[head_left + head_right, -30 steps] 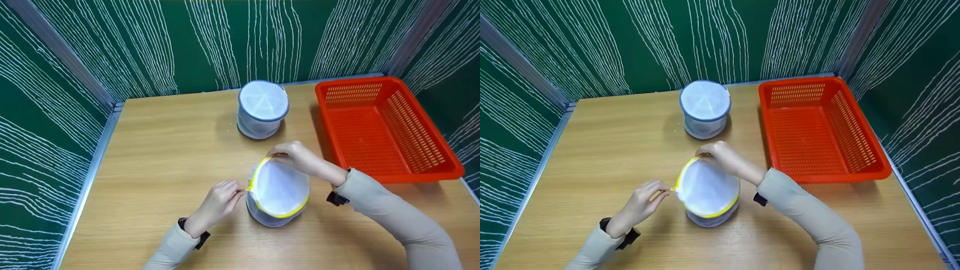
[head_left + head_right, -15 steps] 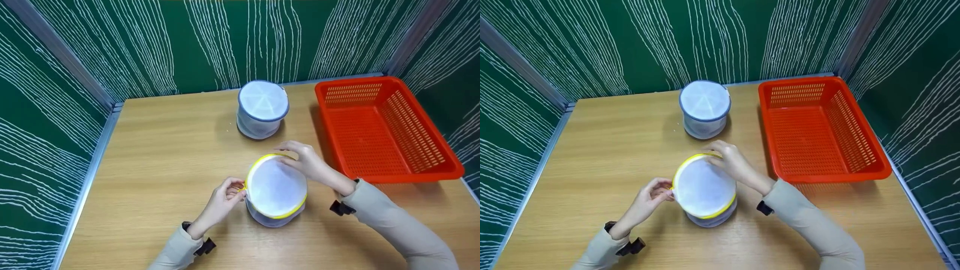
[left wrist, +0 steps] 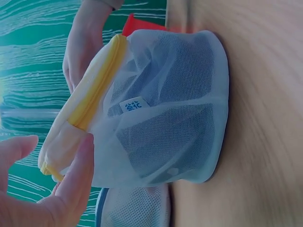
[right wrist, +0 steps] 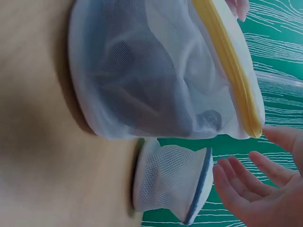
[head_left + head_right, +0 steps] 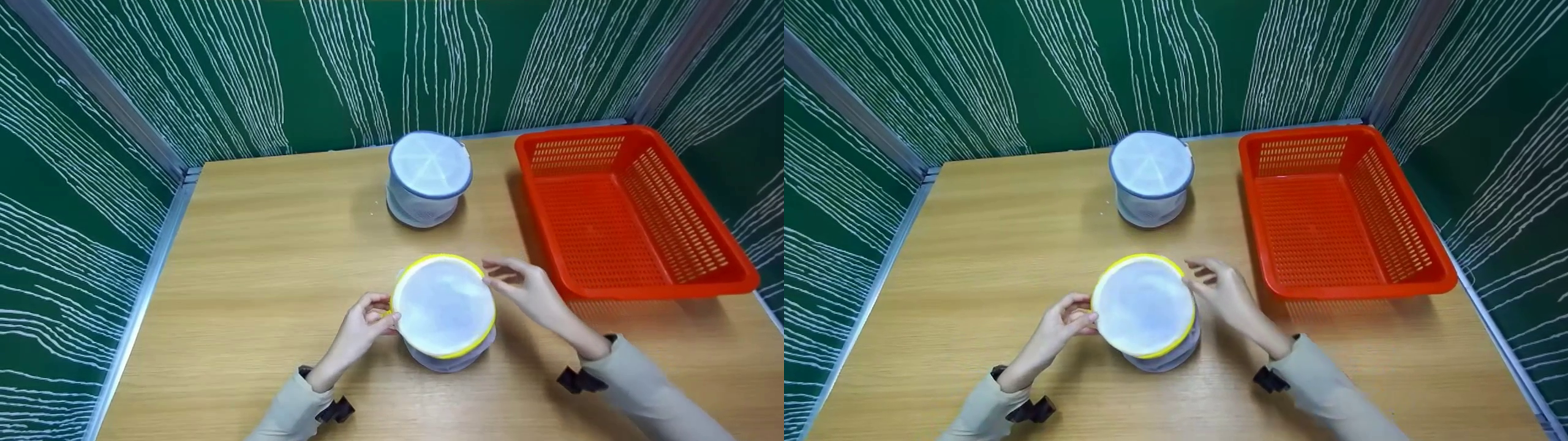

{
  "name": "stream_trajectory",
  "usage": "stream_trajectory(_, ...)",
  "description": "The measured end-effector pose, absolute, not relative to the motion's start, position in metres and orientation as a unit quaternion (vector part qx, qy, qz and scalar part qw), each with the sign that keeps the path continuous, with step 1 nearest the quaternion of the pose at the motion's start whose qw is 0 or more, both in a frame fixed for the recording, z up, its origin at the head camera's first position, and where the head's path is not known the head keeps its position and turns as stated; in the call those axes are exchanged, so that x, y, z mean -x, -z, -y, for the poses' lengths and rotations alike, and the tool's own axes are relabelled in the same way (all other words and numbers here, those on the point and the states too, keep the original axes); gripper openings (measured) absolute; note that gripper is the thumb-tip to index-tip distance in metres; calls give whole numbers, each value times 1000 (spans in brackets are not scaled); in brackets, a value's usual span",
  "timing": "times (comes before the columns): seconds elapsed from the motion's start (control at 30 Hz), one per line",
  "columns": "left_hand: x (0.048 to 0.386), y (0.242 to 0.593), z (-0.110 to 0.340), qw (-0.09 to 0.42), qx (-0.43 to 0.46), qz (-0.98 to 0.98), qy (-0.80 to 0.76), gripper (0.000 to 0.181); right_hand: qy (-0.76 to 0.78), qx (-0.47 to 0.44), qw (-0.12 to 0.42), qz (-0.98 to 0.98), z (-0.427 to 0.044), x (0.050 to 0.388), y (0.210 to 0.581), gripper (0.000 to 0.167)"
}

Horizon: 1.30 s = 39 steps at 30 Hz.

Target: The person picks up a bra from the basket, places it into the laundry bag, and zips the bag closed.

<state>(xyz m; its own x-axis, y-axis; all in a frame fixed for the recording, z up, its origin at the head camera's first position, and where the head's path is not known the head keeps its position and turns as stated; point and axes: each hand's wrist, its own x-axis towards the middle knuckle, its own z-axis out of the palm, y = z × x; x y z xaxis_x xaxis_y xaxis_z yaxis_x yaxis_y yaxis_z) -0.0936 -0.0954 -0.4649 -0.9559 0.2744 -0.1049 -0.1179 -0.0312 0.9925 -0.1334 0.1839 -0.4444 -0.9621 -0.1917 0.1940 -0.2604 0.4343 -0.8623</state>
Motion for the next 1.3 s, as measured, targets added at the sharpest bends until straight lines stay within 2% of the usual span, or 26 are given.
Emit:
stream_trajectory(0.33, 95, 476, 97, 172, -31, -636, -752, 32, -592, -81, -81, 798, -186, 121, 456, 35)
stream_trajectory(0.5, 96, 476, 95, 171, -7, -633, -755, 32, -624, -29, -132, 770, -182, 122, 457, 39)
stream_trajectory(1.0, 126, 465, 95, 143, 41, -542, -827, 5, -716, 47, -171, 675, -167, 156, 444, 50)
stream_trajectory(1.1, 132, 460, 93, 139, 50, -529, -836, 5, -738, 54, -176, 649, -167, 162, 439, 46)
stream_trajectory(1.3, 145, 451, 90, 129, 46, -513, -847, 8, -770, 78, -178, 608, -167, 173, 434, 28)
